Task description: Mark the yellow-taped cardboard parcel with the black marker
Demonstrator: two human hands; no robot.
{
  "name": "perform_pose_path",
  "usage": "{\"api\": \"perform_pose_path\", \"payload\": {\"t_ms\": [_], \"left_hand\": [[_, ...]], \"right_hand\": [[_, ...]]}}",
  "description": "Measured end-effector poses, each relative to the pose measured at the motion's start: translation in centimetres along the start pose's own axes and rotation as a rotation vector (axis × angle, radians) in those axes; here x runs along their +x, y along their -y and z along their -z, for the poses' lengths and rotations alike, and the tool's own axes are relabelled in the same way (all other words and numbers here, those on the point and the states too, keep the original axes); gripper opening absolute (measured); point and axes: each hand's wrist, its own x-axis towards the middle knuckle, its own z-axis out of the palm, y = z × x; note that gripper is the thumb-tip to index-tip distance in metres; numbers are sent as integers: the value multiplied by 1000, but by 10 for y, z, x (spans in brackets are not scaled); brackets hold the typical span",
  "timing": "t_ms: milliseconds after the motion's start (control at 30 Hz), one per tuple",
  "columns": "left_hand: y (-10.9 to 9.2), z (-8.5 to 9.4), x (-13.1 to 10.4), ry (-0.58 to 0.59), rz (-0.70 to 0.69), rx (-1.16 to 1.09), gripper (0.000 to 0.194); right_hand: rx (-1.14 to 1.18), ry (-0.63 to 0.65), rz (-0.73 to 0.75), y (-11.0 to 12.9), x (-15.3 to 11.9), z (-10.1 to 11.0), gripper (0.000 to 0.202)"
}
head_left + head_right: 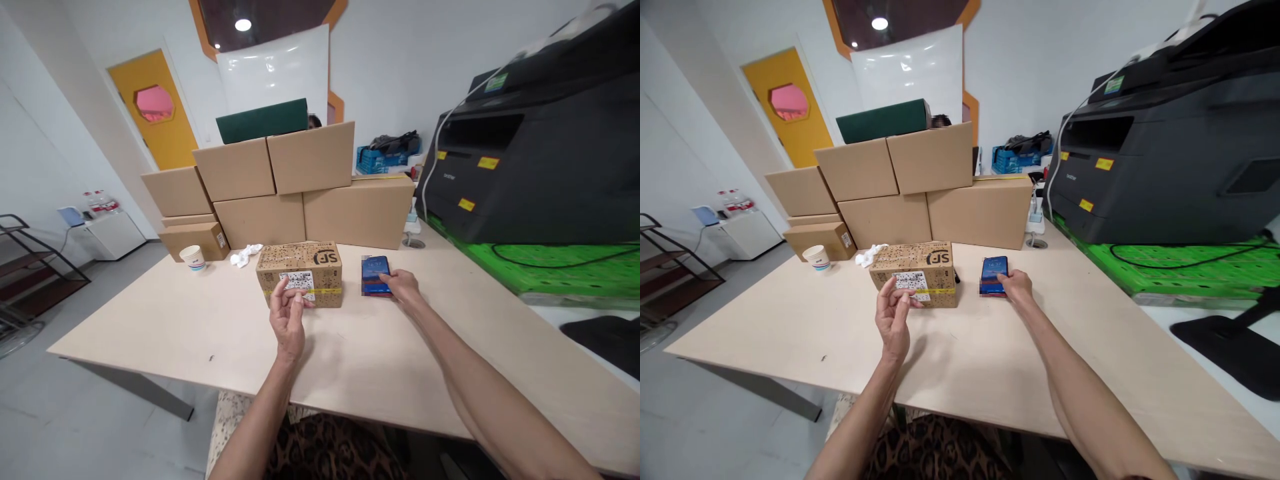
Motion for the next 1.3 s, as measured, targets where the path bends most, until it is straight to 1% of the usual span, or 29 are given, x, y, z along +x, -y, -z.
{"api": "perform_pose_path", "payload": {"t_ms": [67,100,200,267,333,400,467,533,600,667,733,800,867,967,1033,1067,1133,1200,1267,1300], "left_hand": [[-2,1,3,-14,-5,2,42],[-3,3,5,-18,-12,8,41],[-9,9,14,-20,-48,29,38],[-13,15,21,-16,-71,42,37],[-16,22,28,-12,-81,66,36],[-17,30,35,-17,-88,94,36],[-19,39,42,-30,-94,116,36],[-19,46,49,-49,-101,140,37],[-21,53,57,-65,-109,165,39],[-23,59,64,-82,-118,181,40],[-25,63,69,-95,-119,191,42],[-25,68,73,-106,-117,205,43],[-23,72,77,-118,-119,221,44],[-14,81,84,-162,-106,269,44],[-7,86,89,-190,-40,319,45],[-3,87,92,-203,18,338,45],[3,88,97,-219,179,356,45],[8,84,100,-183,376,344,45],[10,78,100,-114,567,301,52],[10,74,100,-86,630,267,54]], "right_hand": [[-152,22,-21,4,1,4,12],[-215,36,-27,6,1,6,13],[-382,84,-17,13,-5,12,29],[-476,120,-6,17,-11,17,33],[-546,149,31,24,-17,21,35],[-579,178,111,34,-23,20,36],[-577,229,215,46,-29,13,38],[-558,312,308,60,-34,0,37],[-549,392,366,72,-38,-17,33],[-551,453,391,80,-39,-34,27],[-557,488,385,84,-37,-47,24],[-557,489,353,86,-33,-56,24],[-549,455,296,86,-26,-60,28],[-508,365,188,84,-14,-57,32],[-449,299,146,83,-8,-51,34],[-406,273,144,82,-7,-48,35],[-296,257,171,81,-10,-44,35],[-154,298,210,81,-21,-46,40],[1,363,233,83,-36,-52,52],[68,389,235,85,-43,-56,59]]}}
